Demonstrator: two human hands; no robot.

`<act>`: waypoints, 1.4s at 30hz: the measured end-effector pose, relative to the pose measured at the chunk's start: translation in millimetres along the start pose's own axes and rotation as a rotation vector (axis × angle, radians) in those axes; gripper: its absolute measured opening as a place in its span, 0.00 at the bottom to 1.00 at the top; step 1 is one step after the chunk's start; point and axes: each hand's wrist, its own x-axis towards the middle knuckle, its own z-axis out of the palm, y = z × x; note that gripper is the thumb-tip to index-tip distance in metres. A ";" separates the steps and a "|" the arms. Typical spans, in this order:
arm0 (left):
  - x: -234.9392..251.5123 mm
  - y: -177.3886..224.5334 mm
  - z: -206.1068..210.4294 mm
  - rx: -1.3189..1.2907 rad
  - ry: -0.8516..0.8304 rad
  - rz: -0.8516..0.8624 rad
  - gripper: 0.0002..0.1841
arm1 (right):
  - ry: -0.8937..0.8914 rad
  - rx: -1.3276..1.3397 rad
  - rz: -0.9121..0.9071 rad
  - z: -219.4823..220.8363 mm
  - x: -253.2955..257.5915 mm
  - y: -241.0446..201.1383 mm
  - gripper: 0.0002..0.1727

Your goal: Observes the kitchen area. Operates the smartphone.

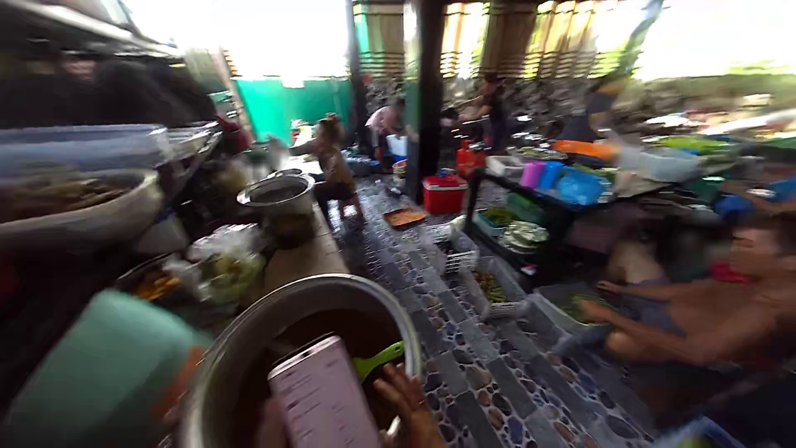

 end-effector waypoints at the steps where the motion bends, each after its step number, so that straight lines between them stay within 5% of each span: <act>1: -4.5 6.1 11.3 -0.005 0.024 -0.065 0.23 | -0.022 0.028 0.009 -6.3 0.0 1.8 0.33; 6: -11.6 1.8 19.2 -0.076 0.014 -0.232 0.32 | 0.030 0.543 0.273 -33.3 1.0 -22.1 0.23; 8: -14.6 1.1 20.4 -0.094 0.036 -0.255 0.32 | 0.005 0.810 0.402 -51.9 2.8 -57.4 0.28; 11: -20.9 8.2 22.3 -0.057 0.083 -0.269 0.29 | -0.263 1.115 0.510 -75.1 6.5 -100.8 0.41; 14: -27.0 21.7 23.6 -0.017 0.072 -0.279 0.27 | -0.413 1.274 0.458 -84.5 5.9 -117.7 0.43; 21: -32.7 20.5 -12.8 0.126 -0.109 -0.092 0.45 | -0.432 1.383 0.424 -95.2 4.4 -135.2 0.35; 28: -34.0 28.2 -18.6 0.098 -0.105 0.027 0.20 | -0.425 1.289 0.469 -108.1 6.1 -146.6 0.27; 42: -30.5 27.5 -8.6 0.116 -0.128 0.065 0.20 | -0.467 1.290 0.437 -112.6 5.6 -145.7 0.34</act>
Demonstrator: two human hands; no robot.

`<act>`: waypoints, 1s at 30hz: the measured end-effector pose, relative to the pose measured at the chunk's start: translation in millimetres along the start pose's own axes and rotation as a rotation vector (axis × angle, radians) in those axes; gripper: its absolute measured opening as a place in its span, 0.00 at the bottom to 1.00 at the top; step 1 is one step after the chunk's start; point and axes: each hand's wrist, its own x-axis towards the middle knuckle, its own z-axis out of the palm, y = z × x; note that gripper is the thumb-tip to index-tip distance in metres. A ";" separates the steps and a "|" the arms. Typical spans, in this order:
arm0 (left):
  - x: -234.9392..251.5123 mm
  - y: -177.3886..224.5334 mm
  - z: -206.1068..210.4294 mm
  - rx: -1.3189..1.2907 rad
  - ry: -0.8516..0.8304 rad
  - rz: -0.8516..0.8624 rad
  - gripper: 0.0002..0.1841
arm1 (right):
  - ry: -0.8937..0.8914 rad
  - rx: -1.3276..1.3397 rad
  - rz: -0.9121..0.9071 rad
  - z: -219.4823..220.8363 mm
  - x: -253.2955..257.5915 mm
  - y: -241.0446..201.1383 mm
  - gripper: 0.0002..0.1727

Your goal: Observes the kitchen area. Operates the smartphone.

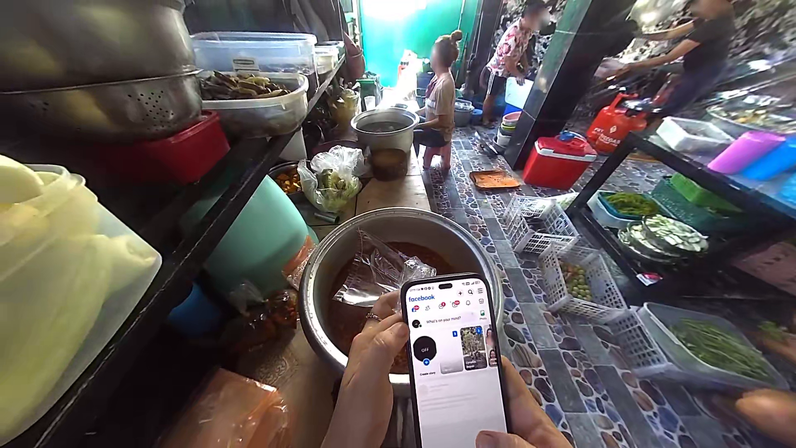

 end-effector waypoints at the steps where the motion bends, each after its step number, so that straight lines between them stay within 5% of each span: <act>1: 0.6 0.4 0.7 -0.004 -0.001 -0.007 0.20 | 0.004 0.010 0.003 0.2 0.3 0.0 0.34; 11: -5.8 0.3 -2.0 0.107 0.016 0.014 0.21 | 0.018 -0.003 -0.017 2.2 -3.0 6.7 0.21; 19: -8.9 0.0 -3.2 0.069 0.014 0.041 0.19 | -0.059 -0.019 -0.027 0.6 -9.2 11.4 0.39; 30: -10.0 -1.0 -2.8 0.038 -0.007 0.083 0.19 | -0.065 -0.031 -0.040 -0.3 -10.8 11.4 0.39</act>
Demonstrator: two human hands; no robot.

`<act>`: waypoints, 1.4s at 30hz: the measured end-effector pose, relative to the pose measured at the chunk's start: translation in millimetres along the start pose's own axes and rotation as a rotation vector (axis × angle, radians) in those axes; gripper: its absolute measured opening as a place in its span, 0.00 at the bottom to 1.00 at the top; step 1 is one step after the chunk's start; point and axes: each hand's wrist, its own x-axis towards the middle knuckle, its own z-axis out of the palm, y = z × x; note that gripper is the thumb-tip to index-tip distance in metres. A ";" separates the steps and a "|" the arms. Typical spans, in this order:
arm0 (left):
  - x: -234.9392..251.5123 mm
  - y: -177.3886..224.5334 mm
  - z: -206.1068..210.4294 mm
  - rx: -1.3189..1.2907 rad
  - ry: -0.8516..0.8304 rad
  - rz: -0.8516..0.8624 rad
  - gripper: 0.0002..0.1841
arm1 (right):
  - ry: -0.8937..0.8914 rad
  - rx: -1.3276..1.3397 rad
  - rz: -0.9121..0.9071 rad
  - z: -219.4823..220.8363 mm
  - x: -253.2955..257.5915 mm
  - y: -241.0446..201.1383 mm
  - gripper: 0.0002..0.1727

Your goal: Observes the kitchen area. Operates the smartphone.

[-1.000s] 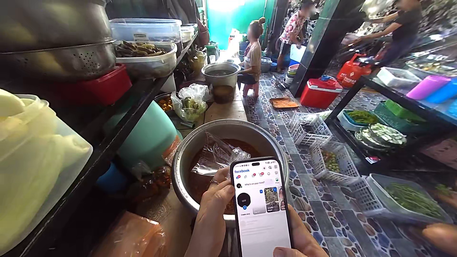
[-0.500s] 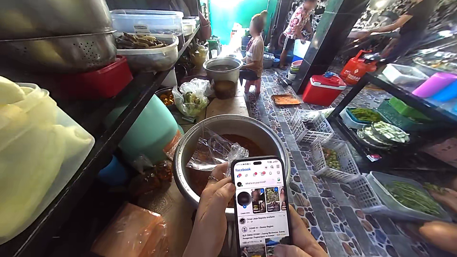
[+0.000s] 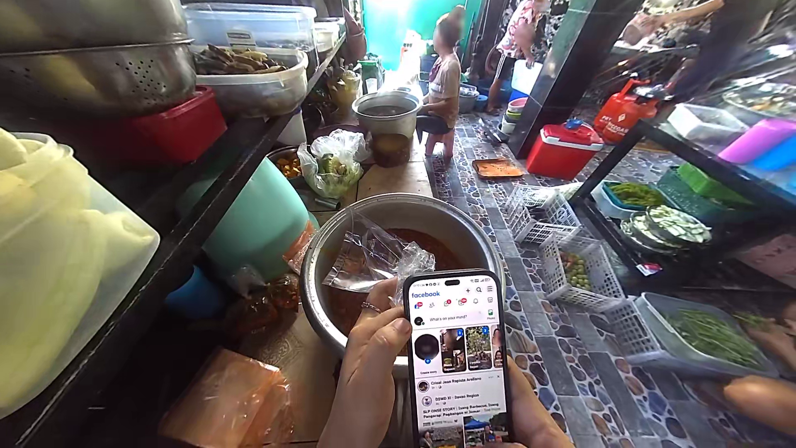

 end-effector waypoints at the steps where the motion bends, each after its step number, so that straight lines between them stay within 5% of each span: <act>1: -0.3 0.5 0.2 -0.002 0.001 0.003 0.19 | -0.001 0.003 0.002 0.3 -0.3 -0.3 0.39; 9: 0.2 -1.9 -1.3 -0.110 -0.055 -0.053 0.25 | 0.030 -0.030 -0.027 6.6 -0.3 1.6 0.36; 21: 10.6 -13.5 19.0 0.072 0.065 -0.076 0.18 | 0.143 -0.468 -0.132 10.6 0.4 9.0 0.33; 28: 3.1 -7.9 9.3 -0.077 0.001 -0.127 0.38 | 0.158 -0.115 -0.077 7.6 -0.9 7.2 0.26; 34: -0.9 -0.1 9.6 -0.096 0.034 -0.096 0.25 | 0.174 -0.019 -0.068 9.6 -1.1 4.2 0.17; 42: -3.6 -1.5 4.5 -0.141 0.000 -0.079 0.25 | 0.145 -0.012 -0.056 12.0 -2.8 2.7 0.20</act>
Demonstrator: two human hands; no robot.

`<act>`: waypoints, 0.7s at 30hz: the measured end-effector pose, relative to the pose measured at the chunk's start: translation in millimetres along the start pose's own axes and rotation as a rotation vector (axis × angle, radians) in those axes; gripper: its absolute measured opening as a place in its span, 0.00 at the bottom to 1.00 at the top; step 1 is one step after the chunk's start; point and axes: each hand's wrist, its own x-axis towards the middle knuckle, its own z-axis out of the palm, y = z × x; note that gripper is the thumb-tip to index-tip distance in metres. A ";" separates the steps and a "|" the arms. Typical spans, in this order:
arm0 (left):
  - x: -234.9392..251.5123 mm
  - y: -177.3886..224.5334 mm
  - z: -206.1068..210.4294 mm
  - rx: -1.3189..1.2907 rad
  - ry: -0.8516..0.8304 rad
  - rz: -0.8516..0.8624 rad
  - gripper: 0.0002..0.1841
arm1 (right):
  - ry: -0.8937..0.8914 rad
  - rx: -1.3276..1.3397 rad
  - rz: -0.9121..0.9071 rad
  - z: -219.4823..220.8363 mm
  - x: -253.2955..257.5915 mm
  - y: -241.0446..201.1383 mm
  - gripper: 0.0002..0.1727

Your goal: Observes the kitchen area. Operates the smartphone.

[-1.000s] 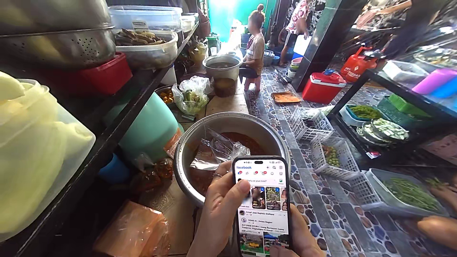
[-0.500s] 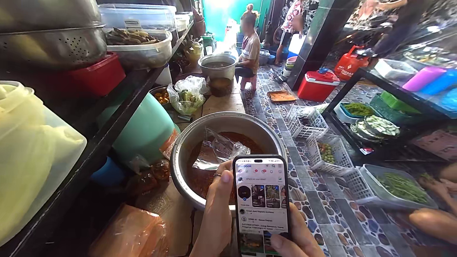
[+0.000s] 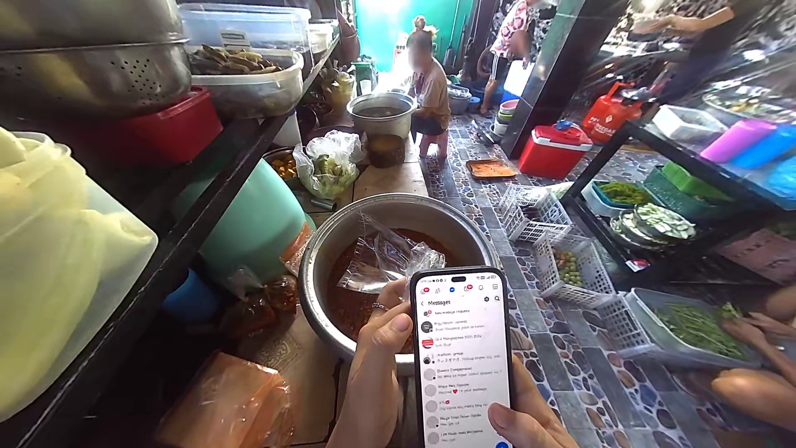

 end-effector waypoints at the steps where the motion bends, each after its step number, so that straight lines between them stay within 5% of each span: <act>1: 0.1 0.1 0.1 -0.017 -0.008 -0.001 0.25 | -0.007 0.017 0.003 -1.1 -0.2 0.6 0.20; 21: 3.0 7.0 5.2 -0.054 -0.045 0.017 0.21 | -0.020 0.026 0.011 -1.2 2.4 -4.8 0.21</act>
